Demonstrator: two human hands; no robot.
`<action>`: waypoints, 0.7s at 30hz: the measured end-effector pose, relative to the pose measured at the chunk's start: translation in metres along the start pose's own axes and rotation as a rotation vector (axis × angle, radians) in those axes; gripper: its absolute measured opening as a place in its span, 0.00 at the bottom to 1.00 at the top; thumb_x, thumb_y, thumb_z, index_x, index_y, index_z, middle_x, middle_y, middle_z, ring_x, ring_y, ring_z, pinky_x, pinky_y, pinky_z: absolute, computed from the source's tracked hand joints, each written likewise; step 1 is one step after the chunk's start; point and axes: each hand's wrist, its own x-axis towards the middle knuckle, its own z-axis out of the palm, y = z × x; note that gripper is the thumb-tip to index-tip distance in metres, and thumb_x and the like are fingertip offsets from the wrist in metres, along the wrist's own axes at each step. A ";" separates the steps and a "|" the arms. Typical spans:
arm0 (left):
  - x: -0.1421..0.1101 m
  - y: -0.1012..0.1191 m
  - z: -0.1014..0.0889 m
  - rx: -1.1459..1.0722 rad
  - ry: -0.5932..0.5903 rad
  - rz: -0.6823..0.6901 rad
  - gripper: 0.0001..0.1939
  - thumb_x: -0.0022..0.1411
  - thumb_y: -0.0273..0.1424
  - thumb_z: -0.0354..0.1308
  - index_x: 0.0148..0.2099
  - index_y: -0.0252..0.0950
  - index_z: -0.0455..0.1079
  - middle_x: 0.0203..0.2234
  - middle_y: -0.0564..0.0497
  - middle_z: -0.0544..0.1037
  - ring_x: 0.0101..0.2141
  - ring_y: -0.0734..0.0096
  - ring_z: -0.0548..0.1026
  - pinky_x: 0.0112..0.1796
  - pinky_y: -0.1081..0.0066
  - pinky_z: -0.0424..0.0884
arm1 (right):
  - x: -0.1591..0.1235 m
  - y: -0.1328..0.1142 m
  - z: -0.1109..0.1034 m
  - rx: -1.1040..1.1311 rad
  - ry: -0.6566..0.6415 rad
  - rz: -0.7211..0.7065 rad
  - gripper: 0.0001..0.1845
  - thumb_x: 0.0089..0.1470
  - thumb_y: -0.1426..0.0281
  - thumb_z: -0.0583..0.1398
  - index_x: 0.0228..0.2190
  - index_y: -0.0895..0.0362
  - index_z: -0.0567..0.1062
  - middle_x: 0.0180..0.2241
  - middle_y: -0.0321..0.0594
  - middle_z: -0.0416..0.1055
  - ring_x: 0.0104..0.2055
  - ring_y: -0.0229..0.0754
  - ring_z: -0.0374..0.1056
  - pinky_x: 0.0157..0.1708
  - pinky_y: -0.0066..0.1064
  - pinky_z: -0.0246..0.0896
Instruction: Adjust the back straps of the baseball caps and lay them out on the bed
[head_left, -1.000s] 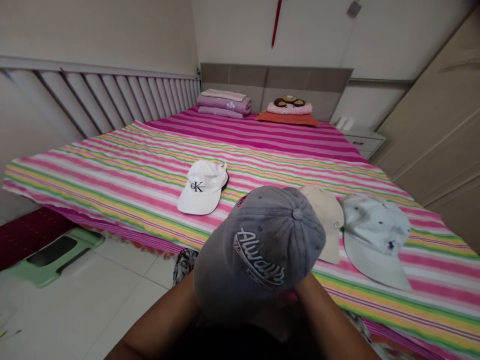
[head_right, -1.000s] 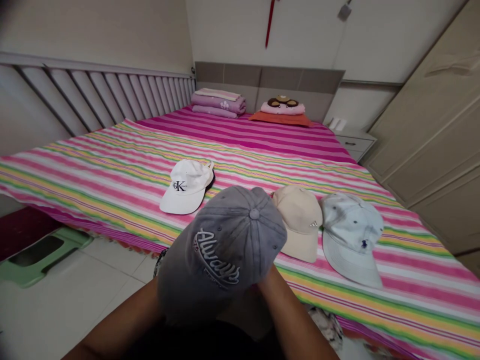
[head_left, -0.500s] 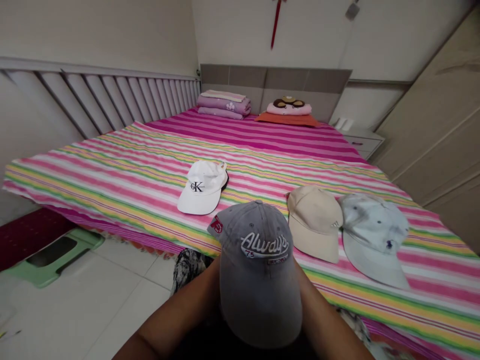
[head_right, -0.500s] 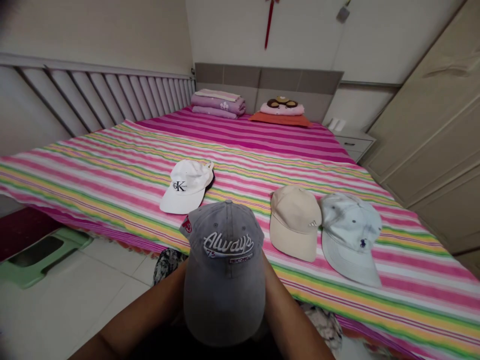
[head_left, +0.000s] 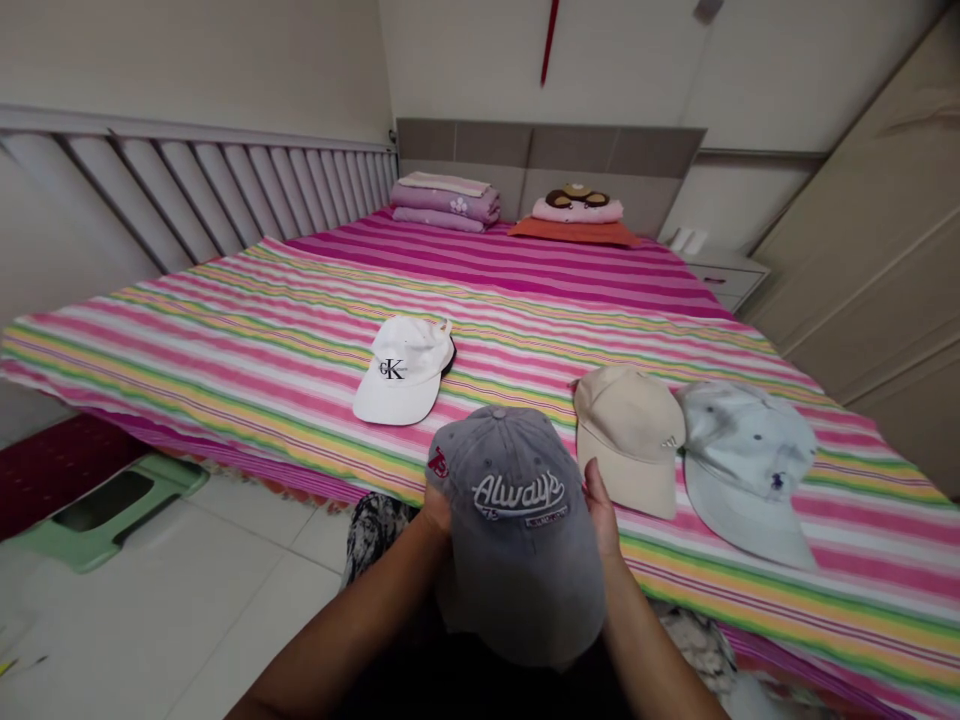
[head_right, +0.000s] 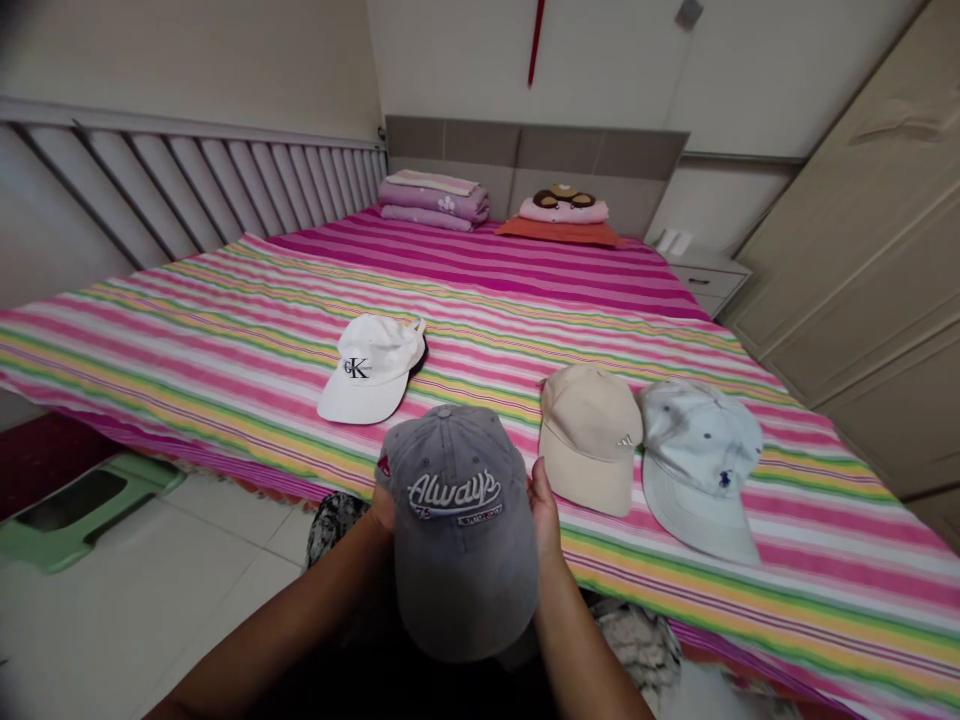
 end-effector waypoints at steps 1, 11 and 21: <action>0.001 -0.002 -0.002 -0.020 -0.020 -0.054 0.19 0.61 0.39 0.43 0.42 0.31 0.68 0.36 0.47 0.76 0.42 0.63 0.71 0.45 0.59 0.64 | -0.001 -0.002 0.000 0.010 0.000 -0.007 0.25 0.51 0.52 0.49 0.41 0.54 0.73 0.37 0.40 0.76 0.48 0.48 0.66 0.51 0.47 0.54; -0.021 -0.017 -0.034 -0.204 0.166 0.007 0.15 0.56 0.29 0.41 0.30 0.33 0.69 0.21 0.48 0.76 0.36 0.64 0.75 0.43 0.62 0.67 | 0.006 -0.006 -0.015 -0.069 0.004 -0.024 0.13 0.47 0.62 0.56 0.30 0.54 0.76 0.32 0.38 0.77 0.46 0.47 0.68 0.50 0.44 0.57; 0.072 0.080 0.041 0.008 0.073 0.124 0.09 0.59 0.26 0.47 0.32 0.32 0.68 0.20 0.51 0.75 0.30 0.71 0.76 0.39 0.70 0.70 | 0.095 -0.076 0.004 -0.280 0.122 -0.511 0.12 0.44 0.68 0.58 0.35 0.50 0.72 0.32 0.28 0.76 0.38 0.40 0.71 0.44 0.37 0.63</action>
